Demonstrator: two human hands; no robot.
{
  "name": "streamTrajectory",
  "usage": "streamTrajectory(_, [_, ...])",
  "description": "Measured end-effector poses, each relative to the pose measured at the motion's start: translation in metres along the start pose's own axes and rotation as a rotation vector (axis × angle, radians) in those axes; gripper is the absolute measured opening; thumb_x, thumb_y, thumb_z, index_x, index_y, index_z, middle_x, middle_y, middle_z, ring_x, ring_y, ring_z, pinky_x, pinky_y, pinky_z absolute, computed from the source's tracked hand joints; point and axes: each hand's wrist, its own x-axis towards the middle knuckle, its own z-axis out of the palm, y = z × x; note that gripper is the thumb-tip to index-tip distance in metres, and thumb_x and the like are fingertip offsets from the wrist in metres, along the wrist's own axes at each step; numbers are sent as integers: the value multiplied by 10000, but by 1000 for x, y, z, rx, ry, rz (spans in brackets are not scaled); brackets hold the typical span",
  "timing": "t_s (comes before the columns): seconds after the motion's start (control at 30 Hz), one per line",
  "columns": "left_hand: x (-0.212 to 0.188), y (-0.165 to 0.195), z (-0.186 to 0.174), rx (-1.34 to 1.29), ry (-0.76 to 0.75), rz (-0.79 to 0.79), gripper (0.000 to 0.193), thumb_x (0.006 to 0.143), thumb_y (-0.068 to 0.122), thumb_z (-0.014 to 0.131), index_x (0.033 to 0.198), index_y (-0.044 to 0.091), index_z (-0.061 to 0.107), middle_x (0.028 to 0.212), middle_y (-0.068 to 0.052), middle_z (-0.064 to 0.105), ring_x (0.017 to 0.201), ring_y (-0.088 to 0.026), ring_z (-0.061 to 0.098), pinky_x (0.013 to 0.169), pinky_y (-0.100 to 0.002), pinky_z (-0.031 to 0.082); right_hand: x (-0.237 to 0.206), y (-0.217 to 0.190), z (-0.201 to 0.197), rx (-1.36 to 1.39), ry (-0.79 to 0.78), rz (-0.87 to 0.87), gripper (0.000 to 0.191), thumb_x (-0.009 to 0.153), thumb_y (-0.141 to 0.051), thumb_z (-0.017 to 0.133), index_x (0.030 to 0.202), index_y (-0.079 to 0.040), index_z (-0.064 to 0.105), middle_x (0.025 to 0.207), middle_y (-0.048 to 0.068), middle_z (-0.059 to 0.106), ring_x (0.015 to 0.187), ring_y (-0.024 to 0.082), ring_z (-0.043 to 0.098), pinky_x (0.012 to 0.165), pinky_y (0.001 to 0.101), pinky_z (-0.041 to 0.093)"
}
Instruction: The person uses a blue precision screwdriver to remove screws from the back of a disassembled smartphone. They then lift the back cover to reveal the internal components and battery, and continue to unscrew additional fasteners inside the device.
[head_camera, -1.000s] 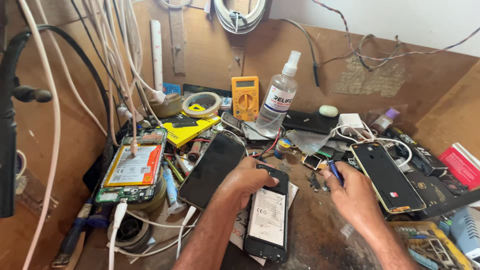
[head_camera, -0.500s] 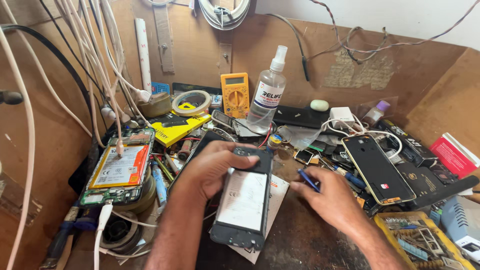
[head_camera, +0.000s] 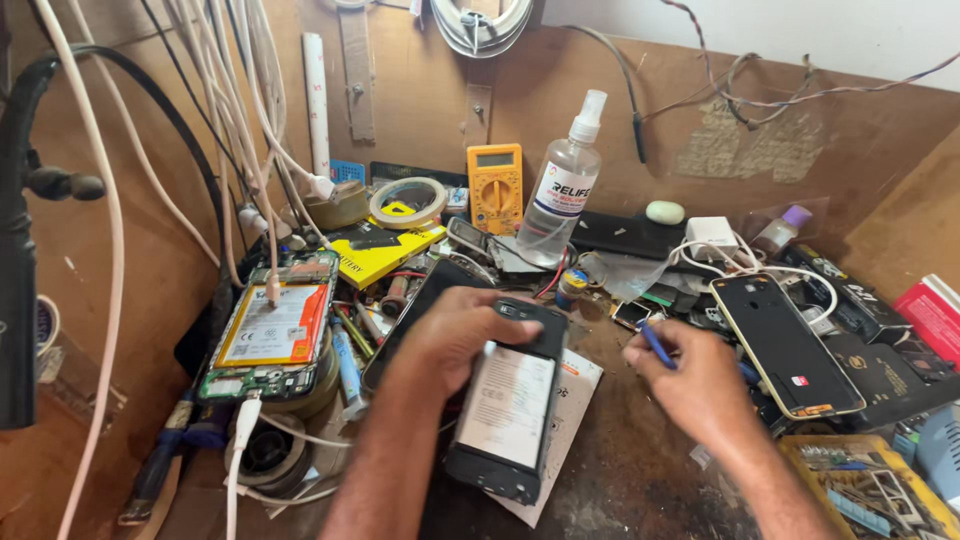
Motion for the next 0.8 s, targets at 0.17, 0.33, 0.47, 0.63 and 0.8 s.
streamTrajectory(0.17, [14,-18,12,122,70,-58,310,740,-84,771,1040,-111,696,874,-173,749,716,-250,747,629,-398,621,5,13,1,-67,-62,16,258,807,-265,804,980,-73,800,863,101,813,781,194,751,764,364,560])
streamTrajectory(0.33, [20,-26,10,158,108,-73,313,742,-74,773,1035,-115,670,872,-175,745,725,-252,752,619,-400,622,3,1,4,-51,-123,-12,280,801,-287,827,965,-63,787,839,105,810,773,199,743,753,373,553])
streamTrajectory(0.47, [25,-34,6,168,83,-77,329,746,-62,775,1056,-121,682,879,-178,751,740,-252,750,650,-397,617,0,-7,1,-69,-115,-38,307,802,-300,836,968,-50,775,838,113,799,767,222,744,748,380,545])
streamTrajectory(0.63, [32,-46,7,155,199,-85,587,764,-74,774,1284,-71,500,1027,-182,703,916,-245,731,794,-396,613,1,-8,4,-149,-145,-31,310,850,-315,798,1007,-49,770,899,134,785,821,272,750,767,413,544])
streamTrajectory(0.8, [36,-48,9,183,150,-88,665,746,-30,773,1347,-102,498,1078,-202,704,947,-262,721,775,-397,605,1,3,10,-236,-81,-223,307,891,-254,710,1084,-16,734,1022,178,737,952,340,695,816,442,510])
